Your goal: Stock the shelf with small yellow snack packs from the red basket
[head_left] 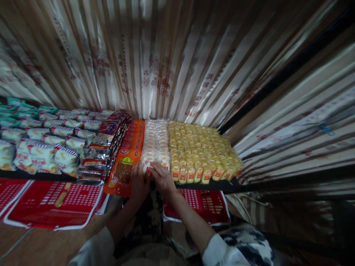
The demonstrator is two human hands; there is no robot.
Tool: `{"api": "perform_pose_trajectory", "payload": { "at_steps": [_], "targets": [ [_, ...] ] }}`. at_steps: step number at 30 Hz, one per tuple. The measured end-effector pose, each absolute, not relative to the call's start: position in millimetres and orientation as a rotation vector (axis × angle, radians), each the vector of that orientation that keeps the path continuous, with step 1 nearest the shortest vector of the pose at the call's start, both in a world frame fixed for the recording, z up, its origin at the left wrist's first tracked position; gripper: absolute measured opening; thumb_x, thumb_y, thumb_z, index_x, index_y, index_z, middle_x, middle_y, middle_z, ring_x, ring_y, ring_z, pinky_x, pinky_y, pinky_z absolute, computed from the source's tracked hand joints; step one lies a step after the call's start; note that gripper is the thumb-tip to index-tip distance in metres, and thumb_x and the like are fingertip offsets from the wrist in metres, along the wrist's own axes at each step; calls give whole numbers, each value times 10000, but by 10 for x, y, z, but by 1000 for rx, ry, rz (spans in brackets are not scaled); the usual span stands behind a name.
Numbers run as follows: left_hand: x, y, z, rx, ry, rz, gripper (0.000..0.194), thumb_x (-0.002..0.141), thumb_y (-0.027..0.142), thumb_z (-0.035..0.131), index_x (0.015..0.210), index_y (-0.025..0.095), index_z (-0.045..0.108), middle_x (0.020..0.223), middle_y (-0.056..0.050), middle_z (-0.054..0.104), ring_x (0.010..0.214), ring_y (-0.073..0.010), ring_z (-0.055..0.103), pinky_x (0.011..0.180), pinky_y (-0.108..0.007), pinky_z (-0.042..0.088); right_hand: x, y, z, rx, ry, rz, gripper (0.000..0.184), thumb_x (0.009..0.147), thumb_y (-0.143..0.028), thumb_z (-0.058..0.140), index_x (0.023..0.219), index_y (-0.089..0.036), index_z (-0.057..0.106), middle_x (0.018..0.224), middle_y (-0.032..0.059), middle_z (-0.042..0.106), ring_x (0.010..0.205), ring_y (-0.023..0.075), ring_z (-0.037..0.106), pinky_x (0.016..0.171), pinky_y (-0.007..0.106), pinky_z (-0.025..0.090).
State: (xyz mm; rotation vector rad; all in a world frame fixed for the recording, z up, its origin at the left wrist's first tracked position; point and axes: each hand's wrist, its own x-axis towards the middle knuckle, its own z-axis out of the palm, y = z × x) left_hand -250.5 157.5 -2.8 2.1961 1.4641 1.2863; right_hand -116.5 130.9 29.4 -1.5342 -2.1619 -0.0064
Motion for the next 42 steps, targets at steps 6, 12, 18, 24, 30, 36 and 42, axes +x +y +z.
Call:
{"api": "perform_pose_trajectory", "payload": {
  "at_steps": [6,12,18,24,30,36,42],
  "targets": [
    [-2439,1873,-50,2087,1359,1214,505,934,307,268,1379,69,255,1425,-208,315,1364,-279,201,1075,-515,275,-1121,1341,239,-1515,-2144,37,418,872,-129,425,1277,-199,499,1297,94,522,1239,217,418,994,422,410],
    [-2196,1907,-160,1954,1395,1233,510,932,312,234,1356,37,293,1431,-225,295,1368,-283,186,1085,-544,242,-1142,1389,256,-1514,-2039,48,376,888,-150,403,1235,-184,544,1219,89,579,1176,206,477,1000,406,420],
    [-2217,1881,-128,2012,1409,1296,510,925,259,277,1400,80,221,1462,-181,255,1377,-269,149,1099,-523,240,-1172,1273,347,-1471,-2013,55,343,878,-126,401,1164,-171,585,1261,104,547,1247,187,408,1022,395,402],
    [-2209,1679,96,2243,1367,1282,529,918,203,284,1409,36,177,1494,-218,93,1381,-325,28,1071,-588,217,-959,802,264,-1762,-1544,-212,340,898,-201,402,1211,-192,535,1329,112,469,1278,220,362,1034,464,354],
    [-1992,1244,117,2738,872,993,408,889,214,386,1278,123,474,1469,-153,257,1379,-325,89,1058,-529,297,-559,386,16,-2083,-1135,-370,526,918,-320,374,1413,-182,259,1485,146,203,1377,290,126,1033,561,286],
    [-1750,1095,1,2925,693,707,446,857,123,368,1292,60,441,1431,-168,333,1372,-274,158,1063,-443,342,-269,471,-131,-2113,-1186,-317,659,911,-375,388,1452,-180,65,1519,135,55,1391,288,-17,1058,562,249],
    [-1703,1168,-60,2969,618,722,423,875,166,343,1261,44,465,1384,-173,408,1357,-257,219,1076,-436,335,-174,592,-227,-2085,-1210,-347,675,901,-386,410,1451,-175,79,1518,148,21,1389,303,-14,1047,583,256]
  ]
}}
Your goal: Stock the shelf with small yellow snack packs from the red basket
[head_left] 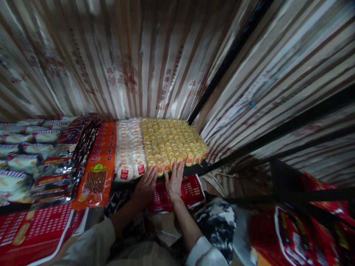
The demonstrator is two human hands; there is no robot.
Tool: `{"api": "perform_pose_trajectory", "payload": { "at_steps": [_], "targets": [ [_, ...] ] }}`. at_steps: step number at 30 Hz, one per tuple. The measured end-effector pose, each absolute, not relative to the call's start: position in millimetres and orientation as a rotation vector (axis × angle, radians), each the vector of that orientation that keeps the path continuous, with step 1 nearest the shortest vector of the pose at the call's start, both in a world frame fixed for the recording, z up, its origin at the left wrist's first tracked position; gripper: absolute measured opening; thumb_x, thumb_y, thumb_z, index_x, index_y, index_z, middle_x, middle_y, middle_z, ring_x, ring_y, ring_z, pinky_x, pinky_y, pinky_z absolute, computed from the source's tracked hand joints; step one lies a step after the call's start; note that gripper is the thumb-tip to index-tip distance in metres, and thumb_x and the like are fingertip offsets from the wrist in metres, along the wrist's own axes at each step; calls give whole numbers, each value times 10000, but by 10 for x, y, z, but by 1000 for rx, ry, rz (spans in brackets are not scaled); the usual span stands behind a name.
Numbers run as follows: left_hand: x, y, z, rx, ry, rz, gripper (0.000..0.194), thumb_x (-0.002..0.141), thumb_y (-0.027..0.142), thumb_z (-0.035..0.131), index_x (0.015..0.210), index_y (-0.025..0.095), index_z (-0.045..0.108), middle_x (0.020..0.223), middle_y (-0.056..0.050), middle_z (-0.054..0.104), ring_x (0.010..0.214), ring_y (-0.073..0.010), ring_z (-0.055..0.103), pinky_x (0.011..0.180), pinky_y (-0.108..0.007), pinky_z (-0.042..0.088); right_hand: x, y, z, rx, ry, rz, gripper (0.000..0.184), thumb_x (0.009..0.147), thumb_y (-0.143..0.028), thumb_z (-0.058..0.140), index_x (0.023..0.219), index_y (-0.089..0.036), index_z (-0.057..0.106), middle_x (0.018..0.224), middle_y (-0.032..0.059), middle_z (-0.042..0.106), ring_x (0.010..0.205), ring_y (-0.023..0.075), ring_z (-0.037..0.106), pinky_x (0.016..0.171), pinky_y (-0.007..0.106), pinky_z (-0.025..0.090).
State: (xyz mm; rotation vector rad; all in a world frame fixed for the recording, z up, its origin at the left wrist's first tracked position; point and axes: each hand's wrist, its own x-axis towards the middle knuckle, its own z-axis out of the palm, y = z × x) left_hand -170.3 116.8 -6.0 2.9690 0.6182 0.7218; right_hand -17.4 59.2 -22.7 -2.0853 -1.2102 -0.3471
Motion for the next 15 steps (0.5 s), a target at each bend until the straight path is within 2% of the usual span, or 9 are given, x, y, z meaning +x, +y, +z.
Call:
{"api": "perform_pose_trajectory", "payload": {
  "at_steps": [7,10,15],
  "targets": [
    [-1700,1166,-17,2944,585,819,429,880,169,330,1272,50,455,1407,-187,364,1359,-268,201,1073,-487,334,-168,580,-248,-2068,-1205,-349,656,909,-362,396,1451,-180,76,1519,142,36,1391,293,-8,1046,583,257],
    [-1694,1177,-22,2949,582,832,425,877,163,328,1264,56,466,1400,-178,380,1355,-268,214,1062,-473,355,-178,602,-238,-2078,-1177,-335,648,910,-368,387,1450,-166,90,1516,155,31,1389,304,-3,1040,596,251],
    [-1693,1188,-27,2967,616,814,419,870,147,333,1248,48,483,1385,-175,405,1359,-273,200,1065,-467,349,-197,609,-196,-2051,-1136,-316,706,900,-405,395,1450,-135,44,1498,179,127,1389,286,53,1053,563,258]
  ]
}}
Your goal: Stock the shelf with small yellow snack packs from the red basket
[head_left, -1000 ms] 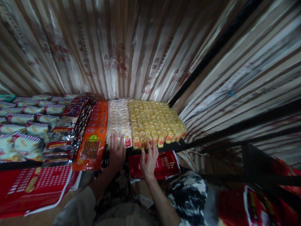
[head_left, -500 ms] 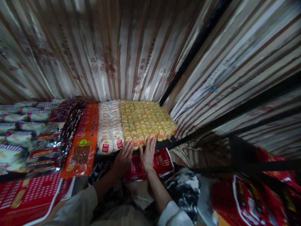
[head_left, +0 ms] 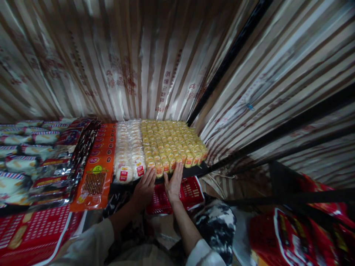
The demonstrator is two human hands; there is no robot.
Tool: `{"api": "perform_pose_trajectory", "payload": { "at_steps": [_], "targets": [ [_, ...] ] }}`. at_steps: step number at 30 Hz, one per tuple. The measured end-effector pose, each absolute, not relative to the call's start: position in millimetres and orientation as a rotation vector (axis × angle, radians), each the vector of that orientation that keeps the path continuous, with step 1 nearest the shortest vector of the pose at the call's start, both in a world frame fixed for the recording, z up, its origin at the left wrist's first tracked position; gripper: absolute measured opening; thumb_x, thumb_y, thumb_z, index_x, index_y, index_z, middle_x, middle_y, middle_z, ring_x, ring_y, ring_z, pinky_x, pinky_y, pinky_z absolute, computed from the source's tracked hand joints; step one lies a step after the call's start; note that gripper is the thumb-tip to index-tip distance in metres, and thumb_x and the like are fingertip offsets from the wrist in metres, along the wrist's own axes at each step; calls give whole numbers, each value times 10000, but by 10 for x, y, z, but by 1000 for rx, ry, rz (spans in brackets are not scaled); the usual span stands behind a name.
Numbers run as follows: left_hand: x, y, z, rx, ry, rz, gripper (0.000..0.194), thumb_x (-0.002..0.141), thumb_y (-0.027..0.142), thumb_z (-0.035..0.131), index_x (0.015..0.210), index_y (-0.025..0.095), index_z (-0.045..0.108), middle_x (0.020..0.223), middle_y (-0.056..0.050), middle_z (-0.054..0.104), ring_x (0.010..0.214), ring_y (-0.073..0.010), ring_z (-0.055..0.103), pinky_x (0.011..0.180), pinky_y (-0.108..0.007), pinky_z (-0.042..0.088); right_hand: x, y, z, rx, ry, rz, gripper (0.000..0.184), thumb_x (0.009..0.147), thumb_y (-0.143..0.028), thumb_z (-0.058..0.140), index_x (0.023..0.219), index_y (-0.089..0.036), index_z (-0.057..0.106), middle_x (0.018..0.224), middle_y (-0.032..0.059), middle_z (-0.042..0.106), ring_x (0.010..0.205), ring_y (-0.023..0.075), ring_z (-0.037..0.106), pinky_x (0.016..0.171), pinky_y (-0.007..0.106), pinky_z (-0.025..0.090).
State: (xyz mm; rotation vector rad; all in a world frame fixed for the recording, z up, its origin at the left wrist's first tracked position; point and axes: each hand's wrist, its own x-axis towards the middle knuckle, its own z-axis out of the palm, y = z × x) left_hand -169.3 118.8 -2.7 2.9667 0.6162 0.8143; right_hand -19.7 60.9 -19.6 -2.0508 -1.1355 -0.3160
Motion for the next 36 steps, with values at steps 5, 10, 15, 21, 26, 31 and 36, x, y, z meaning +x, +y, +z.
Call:
{"api": "perform_pose_trajectory", "payload": {
  "at_steps": [5,10,15,21,26,31,36],
  "targets": [
    [-1696,1213,-46,2978,604,793,411,874,169,345,1237,53,497,1388,-155,409,1364,-265,192,1075,-429,346,-193,617,-164,-2040,-1114,-353,711,896,-405,404,1448,-126,54,1475,198,171,1368,301,126,1044,555,265],
    [-1707,1235,-96,2962,623,818,423,882,173,322,1258,65,481,1399,-159,391,1357,-258,223,1053,-433,370,-173,625,-155,-2039,-1105,-437,709,871,-454,437,1443,-172,127,1447,197,189,1322,343,192,986,588,300],
    [-1684,1242,-112,2980,584,863,414,876,156,329,1237,48,500,1355,-156,451,1355,-260,232,1080,-437,332,-163,633,-178,-2050,-1080,-490,702,858,-459,462,1428,-150,194,1369,219,279,1256,351,281,948,575,336],
    [-1680,1238,-107,2974,581,875,415,866,142,330,1232,52,505,1358,-142,452,1359,-262,216,1078,-440,329,-169,629,-189,-2057,-1065,-425,720,854,-477,460,1423,-123,199,1381,218,272,1275,337,255,985,549,311],
    [-1722,1237,-48,2963,557,861,405,879,172,332,1220,55,517,1346,-143,464,1353,-281,226,1066,-433,345,-171,611,-169,-2040,-1060,-421,697,855,-486,456,1416,-141,226,1416,211,229,1302,334,219,997,563,285],
    [-1763,1236,-38,2918,565,870,399,879,174,339,1208,41,520,1352,-174,447,1359,-282,213,1061,-429,352,-163,594,-177,-2012,-1046,-421,682,858,-483,454,1408,-137,248,1402,208,280,1293,319,259,1000,540,298],
    [-1749,1280,23,2724,699,1019,435,887,149,314,1305,67,405,1445,-183,295,1379,-265,145,1061,-473,338,-161,591,-214,-2022,-1054,-415,689,853,-489,456,1406,-131,253,1420,212,249,1302,329,238,997,551,290]
  ]
}}
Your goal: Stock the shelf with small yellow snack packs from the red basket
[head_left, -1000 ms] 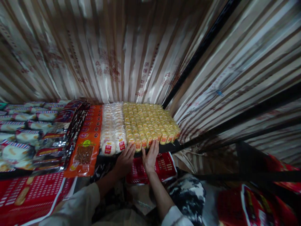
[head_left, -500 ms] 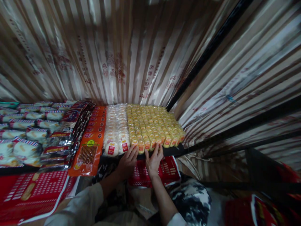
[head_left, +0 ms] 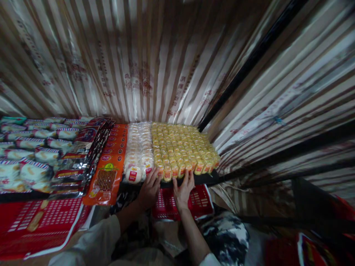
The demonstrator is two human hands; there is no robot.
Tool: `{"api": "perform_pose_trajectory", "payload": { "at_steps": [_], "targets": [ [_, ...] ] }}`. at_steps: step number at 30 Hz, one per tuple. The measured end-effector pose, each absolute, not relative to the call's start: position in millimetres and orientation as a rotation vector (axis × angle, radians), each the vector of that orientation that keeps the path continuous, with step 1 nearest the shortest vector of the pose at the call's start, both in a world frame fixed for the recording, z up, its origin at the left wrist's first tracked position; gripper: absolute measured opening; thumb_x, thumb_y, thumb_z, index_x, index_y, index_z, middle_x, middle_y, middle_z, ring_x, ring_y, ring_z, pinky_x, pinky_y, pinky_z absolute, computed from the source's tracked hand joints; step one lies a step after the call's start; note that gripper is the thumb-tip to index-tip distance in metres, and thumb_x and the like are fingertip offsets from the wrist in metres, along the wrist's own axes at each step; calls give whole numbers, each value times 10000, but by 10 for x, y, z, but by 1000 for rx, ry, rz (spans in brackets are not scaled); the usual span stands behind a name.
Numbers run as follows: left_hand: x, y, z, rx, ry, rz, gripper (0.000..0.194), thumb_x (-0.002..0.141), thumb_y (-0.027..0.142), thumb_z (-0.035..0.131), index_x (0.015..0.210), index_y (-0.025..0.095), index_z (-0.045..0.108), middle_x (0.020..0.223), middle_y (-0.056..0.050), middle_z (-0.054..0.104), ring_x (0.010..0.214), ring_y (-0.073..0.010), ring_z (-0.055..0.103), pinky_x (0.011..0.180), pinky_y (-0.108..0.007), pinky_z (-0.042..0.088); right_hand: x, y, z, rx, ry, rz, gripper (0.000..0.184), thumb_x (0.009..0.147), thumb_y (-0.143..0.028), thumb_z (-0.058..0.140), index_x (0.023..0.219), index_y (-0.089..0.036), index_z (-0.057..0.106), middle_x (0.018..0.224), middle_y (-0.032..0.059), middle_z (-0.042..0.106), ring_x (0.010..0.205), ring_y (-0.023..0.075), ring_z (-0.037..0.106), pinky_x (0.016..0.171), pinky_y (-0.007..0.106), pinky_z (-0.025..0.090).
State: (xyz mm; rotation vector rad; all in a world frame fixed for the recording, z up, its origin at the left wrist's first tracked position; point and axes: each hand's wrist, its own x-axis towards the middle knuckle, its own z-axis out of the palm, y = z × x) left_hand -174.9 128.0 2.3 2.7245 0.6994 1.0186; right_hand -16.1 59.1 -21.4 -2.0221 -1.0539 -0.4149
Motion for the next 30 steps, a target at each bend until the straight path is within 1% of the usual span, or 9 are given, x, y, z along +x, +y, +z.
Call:
{"api": "perform_pose_trajectory", "payload": {
  "at_steps": [3,6,10,12,16,22,26,30],
  "targets": [
    [-1661,1361,148,2566,850,1128,469,896,141,300,1360,68,297,1476,-180,219,1386,-261,99,1070,-490,315,-161,593,-213,-2024,-1065,-425,679,856,-481,456,1403,-130,259,1425,211,240,1303,328,234,995,549,294],
    [-1536,1466,278,2552,978,1074,500,896,175,321,1376,52,255,1471,-186,232,1389,-262,66,1079,-488,296,-165,594,-197,-2018,-1070,-432,674,858,-468,461,1406,-136,252,1424,211,239,1303,326,237,994,545,301],
    [-1402,1574,365,2636,1162,948,539,862,224,389,1354,22,302,1438,-215,291,1383,-299,69,1088,-522,233,-170,600,-186,-2020,-1068,-436,679,854,-459,475,1410,-145,243,1410,214,262,1298,329,251,985,546,311],
    [-1364,1600,373,2667,1203,916,551,852,244,405,1340,3,321,1430,-233,295,1380,-304,92,1094,-513,220,-172,602,-191,-2022,-1064,-439,678,853,-457,477,1410,-150,242,1409,212,265,1298,329,255,983,544,314],
    [-1330,1615,361,2666,1238,916,564,843,273,419,1331,5,334,1429,-240,291,1374,-306,129,1097,-497,221,-174,601,-209,-2028,-1054,-445,672,853,-455,476,1407,-148,249,1411,210,264,1301,324,251,990,540,311],
    [-1301,1642,327,2681,1166,895,553,836,235,410,1325,-9,330,1414,-244,319,1374,-298,143,1099,-487,228,-167,611,-229,-2027,-1053,-453,658,856,-440,478,1399,-131,270,1398,214,284,1286,319,270,992,530,315],
    [-1299,1651,340,2665,1150,890,544,835,243,419,1321,12,344,1418,-224,326,1371,-291,165,1095,-486,240,-169,615,-228,-2030,-1055,-452,671,861,-451,462,1411,-137,241,1408,214,269,1293,324,256,986,544,314],
    [-1326,1640,380,2657,1180,901,551,822,260,449,1314,26,368,1420,-216,326,1374,-297,150,1102,-485,220,-181,598,-213,-2062,-1048,-437,659,867,-449,452,1412,-151,234,1407,202,271,1296,314,253,991,533,316]
  ]
}}
